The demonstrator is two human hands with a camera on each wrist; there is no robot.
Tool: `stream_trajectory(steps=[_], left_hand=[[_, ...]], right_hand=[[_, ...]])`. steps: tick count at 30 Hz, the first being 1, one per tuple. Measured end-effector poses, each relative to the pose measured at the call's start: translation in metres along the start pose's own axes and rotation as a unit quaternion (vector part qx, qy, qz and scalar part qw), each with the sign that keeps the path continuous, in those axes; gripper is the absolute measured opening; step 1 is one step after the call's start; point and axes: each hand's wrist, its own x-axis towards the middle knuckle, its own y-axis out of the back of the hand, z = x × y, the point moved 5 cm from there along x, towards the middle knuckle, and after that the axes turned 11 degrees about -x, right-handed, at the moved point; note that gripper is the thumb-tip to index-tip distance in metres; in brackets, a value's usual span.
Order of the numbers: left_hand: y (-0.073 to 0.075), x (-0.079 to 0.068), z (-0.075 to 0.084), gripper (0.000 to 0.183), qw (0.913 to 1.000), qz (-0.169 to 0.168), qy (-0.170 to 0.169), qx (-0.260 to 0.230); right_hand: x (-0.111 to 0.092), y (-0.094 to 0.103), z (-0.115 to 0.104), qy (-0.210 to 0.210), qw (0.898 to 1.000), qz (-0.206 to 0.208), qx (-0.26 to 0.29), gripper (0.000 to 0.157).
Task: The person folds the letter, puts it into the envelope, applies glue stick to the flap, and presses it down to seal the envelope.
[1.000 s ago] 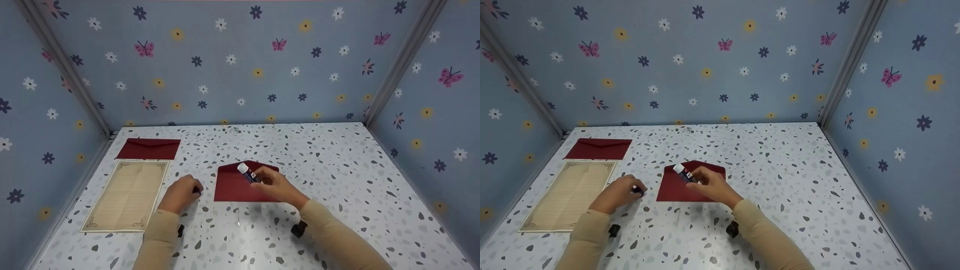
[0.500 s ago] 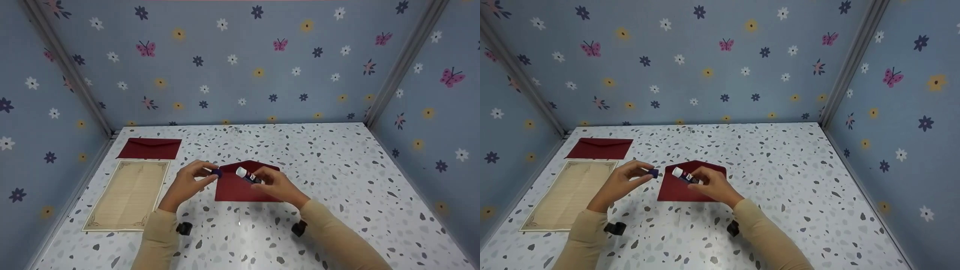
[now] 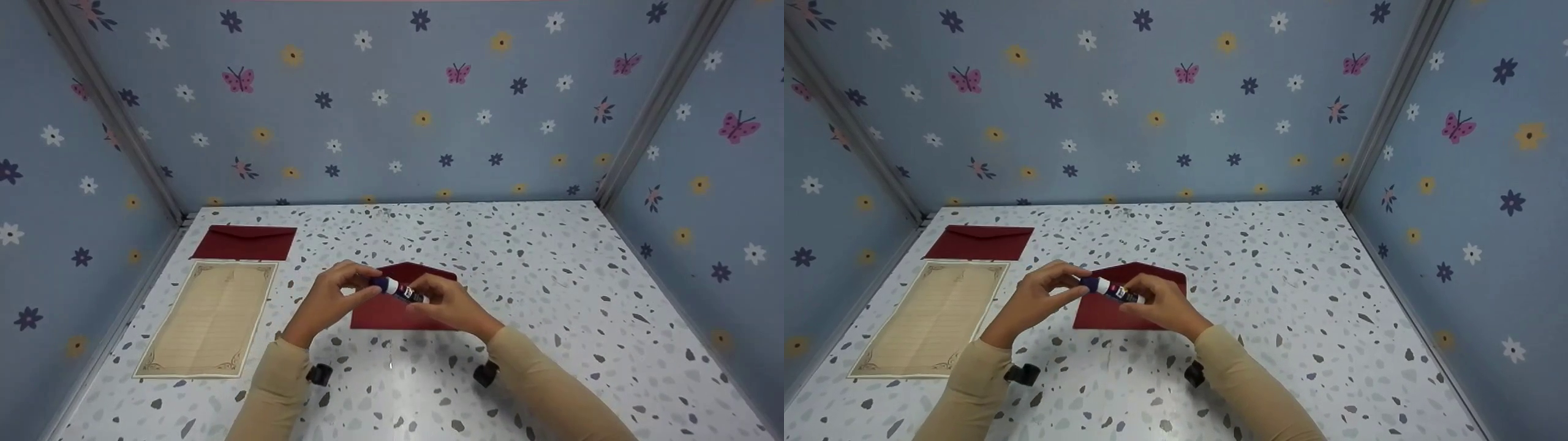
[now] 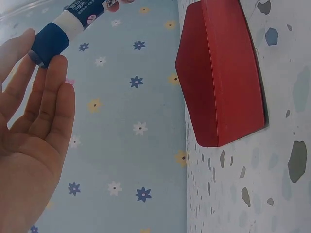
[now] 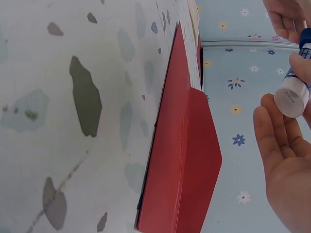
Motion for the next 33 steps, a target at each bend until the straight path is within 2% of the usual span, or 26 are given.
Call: stream_trajectory(steps=[5, 7, 10, 18, 27, 33], left_hand=[[-0.002, 0.003, 0.002, 0.031, 0.9996, 0.006, -0.011, 0.023], [-0.003, 0.003, 0.002, 0.032, 0.9995, 0.007, -0.013, 0.028], [-0.004, 0.004, 0.002, 0.031, 0.9994, 0.007, -0.011, 0.031], [-0.008, 0.002, 0.001, 0.028, 0.9991, -0.014, -0.004, 0.04], [-0.013, 0.002, 0.0, 0.031, 0.9992, -0.027, 0.011, 0.029], [-0.016, 0.003, -0.002, 0.028, 0.9988, -0.027, 0.01, 0.041]], right_hand=[[0.004, -0.005, 0.024, -0.007, 1.0, 0.008, -0.014, 0.03], [0.005, -0.006, 0.027, -0.004, 1.0, 0.007, -0.011, 0.03], [0.005, -0.006, 0.028, 0.002, 1.0, 0.003, -0.002, 0.029], [0.004, -0.007, 0.029, 0.01, 1.0, 0.001, -0.021, 0.028], [0.005, -0.011, 0.025, 0.011, 1.0, -0.011, -0.02, 0.027], [0.007, -0.015, 0.023, 0.003, 0.996, -0.026, -0.084, 0.03]])
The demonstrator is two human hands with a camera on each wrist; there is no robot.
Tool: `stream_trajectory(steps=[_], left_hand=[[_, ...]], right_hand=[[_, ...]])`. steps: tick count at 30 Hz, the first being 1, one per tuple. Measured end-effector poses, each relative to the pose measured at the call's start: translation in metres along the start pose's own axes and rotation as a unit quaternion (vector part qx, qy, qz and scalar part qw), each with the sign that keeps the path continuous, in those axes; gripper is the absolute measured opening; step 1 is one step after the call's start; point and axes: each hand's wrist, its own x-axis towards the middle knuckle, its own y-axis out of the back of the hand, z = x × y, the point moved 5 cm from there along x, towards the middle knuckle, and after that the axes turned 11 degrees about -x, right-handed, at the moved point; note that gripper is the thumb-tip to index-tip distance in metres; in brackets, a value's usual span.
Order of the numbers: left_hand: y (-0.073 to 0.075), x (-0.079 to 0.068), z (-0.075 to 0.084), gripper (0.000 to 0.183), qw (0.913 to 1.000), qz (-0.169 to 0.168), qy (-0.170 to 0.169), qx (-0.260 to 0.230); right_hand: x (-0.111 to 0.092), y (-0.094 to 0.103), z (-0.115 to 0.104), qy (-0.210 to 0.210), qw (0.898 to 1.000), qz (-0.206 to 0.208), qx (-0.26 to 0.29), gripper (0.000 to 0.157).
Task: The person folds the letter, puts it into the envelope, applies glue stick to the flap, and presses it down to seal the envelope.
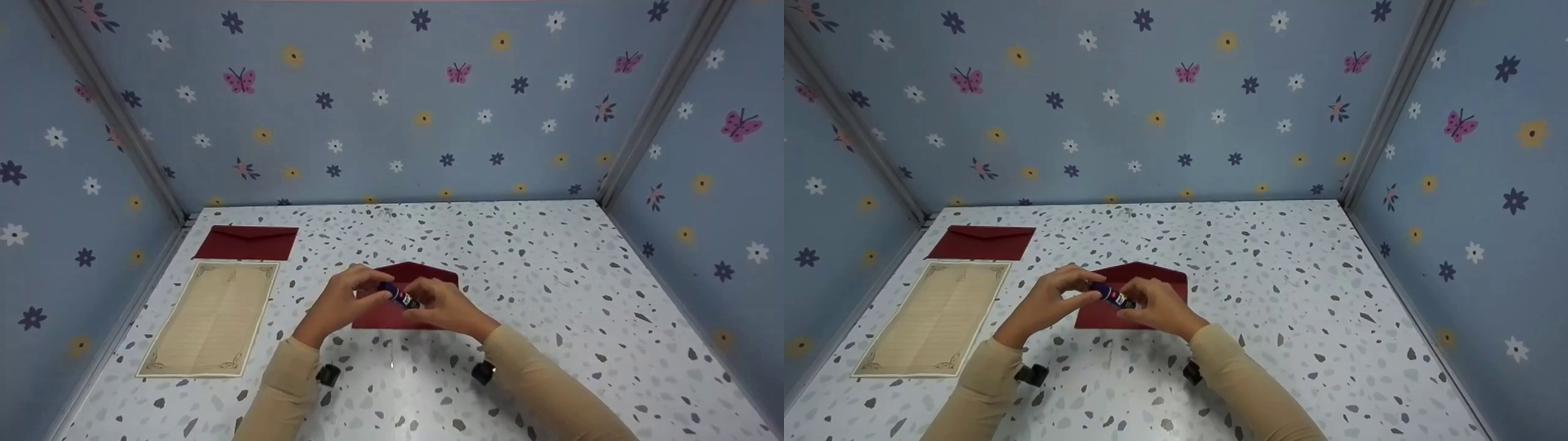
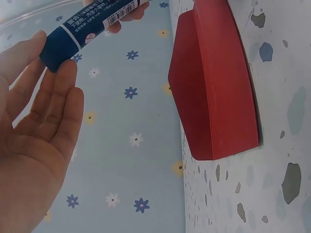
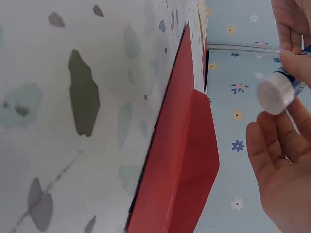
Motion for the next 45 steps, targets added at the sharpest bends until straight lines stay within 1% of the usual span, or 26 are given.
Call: stream_trajectory(steps=[3, 7, 9, 11, 14, 20, 24, 28, 31, 35, 37, 42, 45], left_hand=[[-0.002, 0.001, -0.002, 0.03, 0.9999, -0.003, -0.006, -0.009], [-0.004, 0.002, -0.005, 0.037, 0.9994, -0.012, -0.014, -0.03], [-0.003, 0.001, -0.006, 0.038, 0.9992, -0.016, -0.016, -0.033], [-0.002, 0.0, -0.007, 0.037, 0.9994, -0.019, -0.014, -0.026], [0.0, -0.003, -0.008, 0.033, 0.9996, -0.025, -0.007, -0.01], [0.003, -0.008, -0.013, 0.028, 0.9993, -0.035, 0.009, -0.009], [0.006, -0.012, -0.016, 0.029, 0.9989, -0.042, 0.022, -0.008], [0.01, -0.017, -0.019, 0.029, 0.9986, -0.04, 0.035, -0.008], [0.012, -0.02, -0.023, 0.029, 0.9982, -0.039, 0.044, -0.007], [0.015, -0.023, -0.026, 0.03, 0.9975, -0.039, 0.057, -0.013], [0.016, -0.024, -0.027, 0.03, 0.9973, -0.039, 0.061, -0.014], [0.021, -0.027, -0.028, 0.027, 0.9972, -0.042, 0.06, -0.012], [0.023, -0.028, -0.03, 0.026, 0.997, -0.045, 0.062, -0.011]], right_hand=[[0.0, 0.0, 0.0, 0.008, 1.0, -0.001, -0.023, 0.029], [-0.001, 0.0, 0.005, 0.008, 1.0, 0.0, -0.011, 0.028], [-0.003, 0.002, 0.01, -0.001, 1.0, 0.002, -0.001, 0.029], [-0.005, 0.004, 0.015, -0.013, 1.0, 0.005, 0.003, 0.029], [-0.01, 0.008, 0.026, -0.044, 0.999, 0.008, 0.008, 0.03], [-0.024, 0.025, 0.053, -0.096, 0.995, 0.028, 0.018, 0.046], [-0.035, 0.039, 0.071, -0.127, 0.991, 0.039, 0.011, 0.041], [-0.046, 0.055, 0.09, -0.16, 0.986, 0.05, -0.006, 0.031], [-0.056, 0.069, 0.106, -0.197, 0.978, 0.063, -0.021, 0.029], [-0.068, 0.084, 0.128, -0.254, 0.964, 0.067, -0.035, 0.034], [-0.073, 0.091, 0.137, -0.272, 0.959, 0.064, -0.043, 0.038], [-0.084, 0.107, 0.154, -0.294, 0.953, 0.06, -0.048, 0.052], [-0.088, 0.114, 0.16, -0.302, 0.95, 0.065, -0.044, 0.056]])
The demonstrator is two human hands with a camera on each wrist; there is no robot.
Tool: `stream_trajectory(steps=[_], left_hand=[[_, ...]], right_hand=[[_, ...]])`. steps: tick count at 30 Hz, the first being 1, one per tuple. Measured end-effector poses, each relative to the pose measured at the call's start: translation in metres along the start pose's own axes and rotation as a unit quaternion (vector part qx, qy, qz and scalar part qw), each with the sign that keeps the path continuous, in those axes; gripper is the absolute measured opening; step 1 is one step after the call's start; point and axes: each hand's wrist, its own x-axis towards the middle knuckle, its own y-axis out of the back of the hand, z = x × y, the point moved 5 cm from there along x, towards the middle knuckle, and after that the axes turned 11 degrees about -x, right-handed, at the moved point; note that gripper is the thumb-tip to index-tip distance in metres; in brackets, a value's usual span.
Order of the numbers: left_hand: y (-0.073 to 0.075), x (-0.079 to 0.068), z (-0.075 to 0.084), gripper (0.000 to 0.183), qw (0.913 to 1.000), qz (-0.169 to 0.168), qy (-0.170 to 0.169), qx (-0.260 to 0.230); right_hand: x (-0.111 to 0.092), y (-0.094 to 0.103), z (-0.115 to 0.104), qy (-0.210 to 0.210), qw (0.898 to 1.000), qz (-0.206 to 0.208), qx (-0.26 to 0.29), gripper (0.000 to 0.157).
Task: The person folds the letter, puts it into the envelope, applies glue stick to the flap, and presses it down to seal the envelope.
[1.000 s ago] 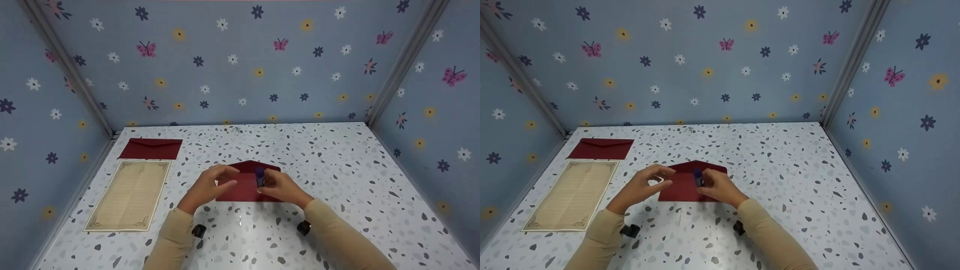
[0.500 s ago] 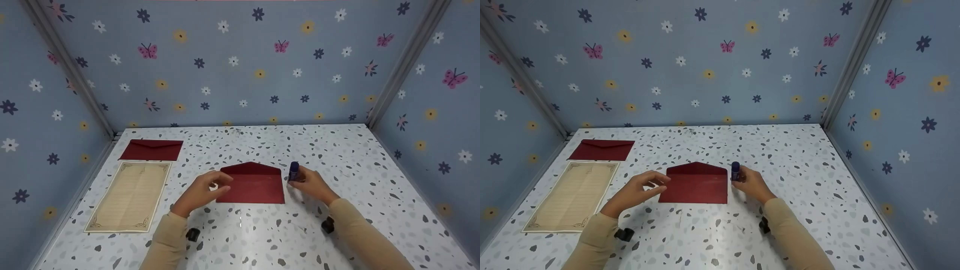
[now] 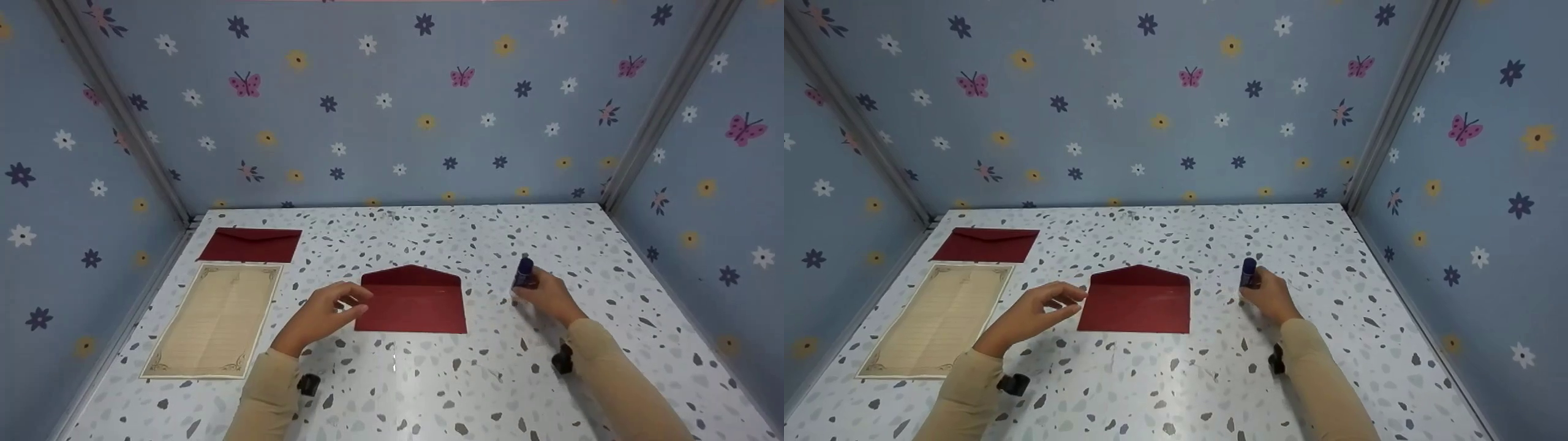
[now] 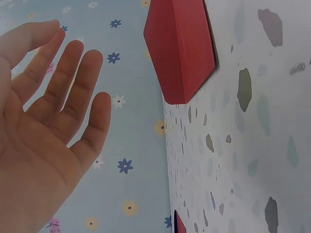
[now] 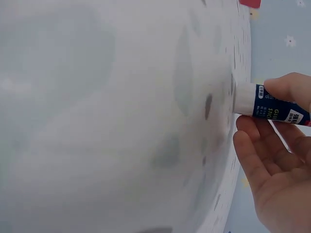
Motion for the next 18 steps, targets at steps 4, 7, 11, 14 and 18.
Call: stream_trajectory(steps=[4, 7, 11, 14, 18], left_hand=[[0.002, -0.001, -0.001, 0.025, 1.0, 0.005, 0.008, -0.003], [0.004, -0.002, -0.001, 0.025, 0.9999, 0.01, 0.014, -0.001], [0.004, -0.002, -0.001, 0.025, 0.9997, 0.013, 0.019, 0.006], [0.005, -0.002, -0.001, 0.026, 0.9996, 0.014, 0.022, 0.009], [0.006, -0.002, -0.001, 0.029, 0.9996, 0.014, 0.021, 0.011]], right_hand=[[0.001, 0.005, 0.007, -0.01, 1.0, 0.007, -0.002, 0.051], [0.002, 0.005, 0.009, -0.016, 1.0, 0.003, -0.005, 0.049], [0.001, 0.006, 0.009, -0.021, 1.0, -0.007, -0.003, 0.052], [0.0, 0.008, 0.008, -0.026, 1.0, -0.013, 0.001, 0.056], [-0.001, 0.013, 0.003, -0.024, 1.0, -0.014, 0.014, 0.067]])
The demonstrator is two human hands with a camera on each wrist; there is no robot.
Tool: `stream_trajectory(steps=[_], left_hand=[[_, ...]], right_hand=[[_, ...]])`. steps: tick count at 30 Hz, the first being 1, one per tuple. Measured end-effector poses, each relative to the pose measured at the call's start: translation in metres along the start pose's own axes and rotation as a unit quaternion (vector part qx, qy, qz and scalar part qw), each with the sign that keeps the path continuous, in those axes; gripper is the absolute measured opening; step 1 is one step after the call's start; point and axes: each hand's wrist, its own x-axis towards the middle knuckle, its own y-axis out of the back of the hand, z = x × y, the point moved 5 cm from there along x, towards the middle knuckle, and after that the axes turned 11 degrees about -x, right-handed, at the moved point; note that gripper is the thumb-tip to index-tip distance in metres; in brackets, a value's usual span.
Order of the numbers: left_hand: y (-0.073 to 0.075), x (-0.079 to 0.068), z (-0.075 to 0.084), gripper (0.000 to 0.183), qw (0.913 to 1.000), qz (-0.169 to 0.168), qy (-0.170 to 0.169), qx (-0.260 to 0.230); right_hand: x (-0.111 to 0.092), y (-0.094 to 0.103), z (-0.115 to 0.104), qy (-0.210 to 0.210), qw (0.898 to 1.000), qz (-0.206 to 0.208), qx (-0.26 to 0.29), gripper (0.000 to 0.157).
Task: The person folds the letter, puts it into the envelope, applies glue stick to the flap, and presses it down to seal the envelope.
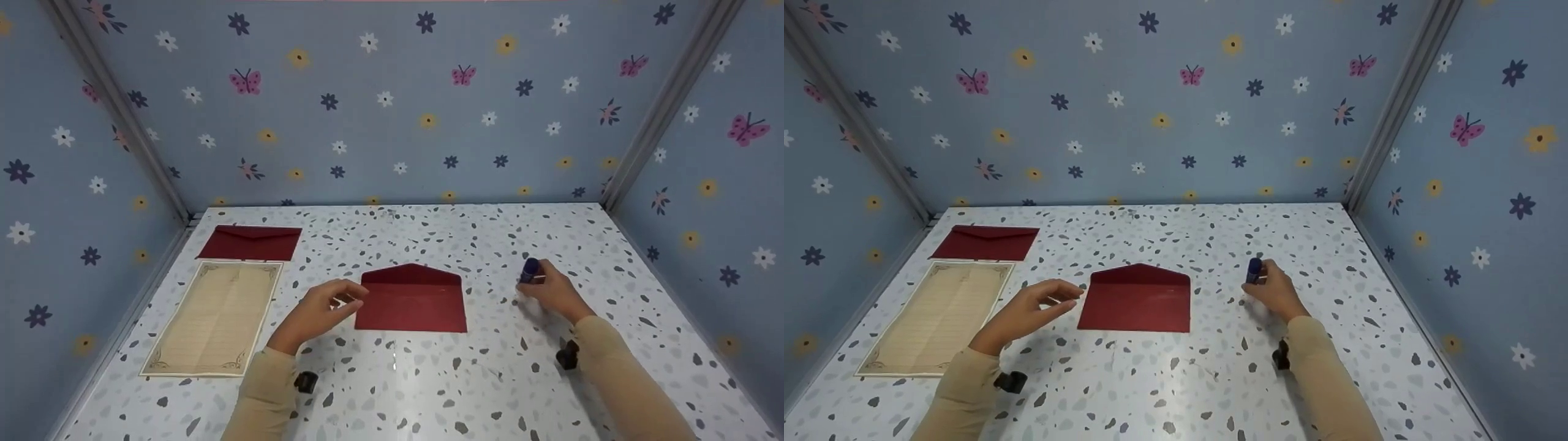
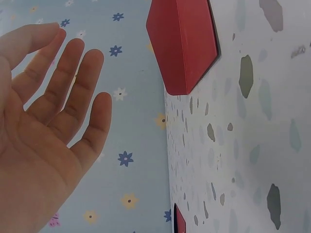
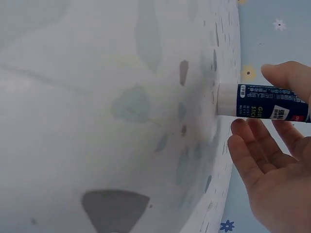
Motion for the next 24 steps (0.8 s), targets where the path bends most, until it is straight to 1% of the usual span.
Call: stream_trajectory(steps=[4, 7, 11, 13, 16, 20, 24], left_hand=[[0.002, -0.001, 0.0, 0.029, 1.0, 0.0, -0.005, 0.002], [0.003, -0.002, 0.0, 0.026, 1.0, 0.0, -0.006, 0.001], [0.003, -0.002, -0.001, 0.023, 1.0, 0.002, -0.007, 0.0], [0.003, -0.002, -0.002, 0.023, 1.0, 0.006, -0.007, 0.001], [0.002, 0.002, -0.001, 0.024, 0.9998, 0.013, -0.014, 0.007], [-0.001, 0.011, 0.002, 0.029, 0.9993, 0.019, -0.021, 0.023], [-0.005, 0.022, 0.003, 0.036, 0.9983, 0.022, -0.02, 0.05]], right_hand=[[-0.002, 0.009, -0.01, 0.017, 1.0, 0.013, 0.022, 0.077], [-0.006, 0.016, -0.019, 0.041, 0.998, 0.028, 0.028, 0.082], [-0.011, 0.025, -0.035, 0.074, 0.995, 0.06, 0.012, 0.083], [-0.013, 0.027, -0.044, 0.087, 0.993, 0.079, -0.007, 0.079], [-0.016, 0.027, -0.059, 0.112, 0.987, 0.107, -0.039, 0.071], [-0.021, 0.023, -0.081, 0.156, 0.975, 0.137, -0.073, 0.066], [-0.026, 0.01, -0.102, 0.199, 0.965, 0.145, -0.094, 0.064]])
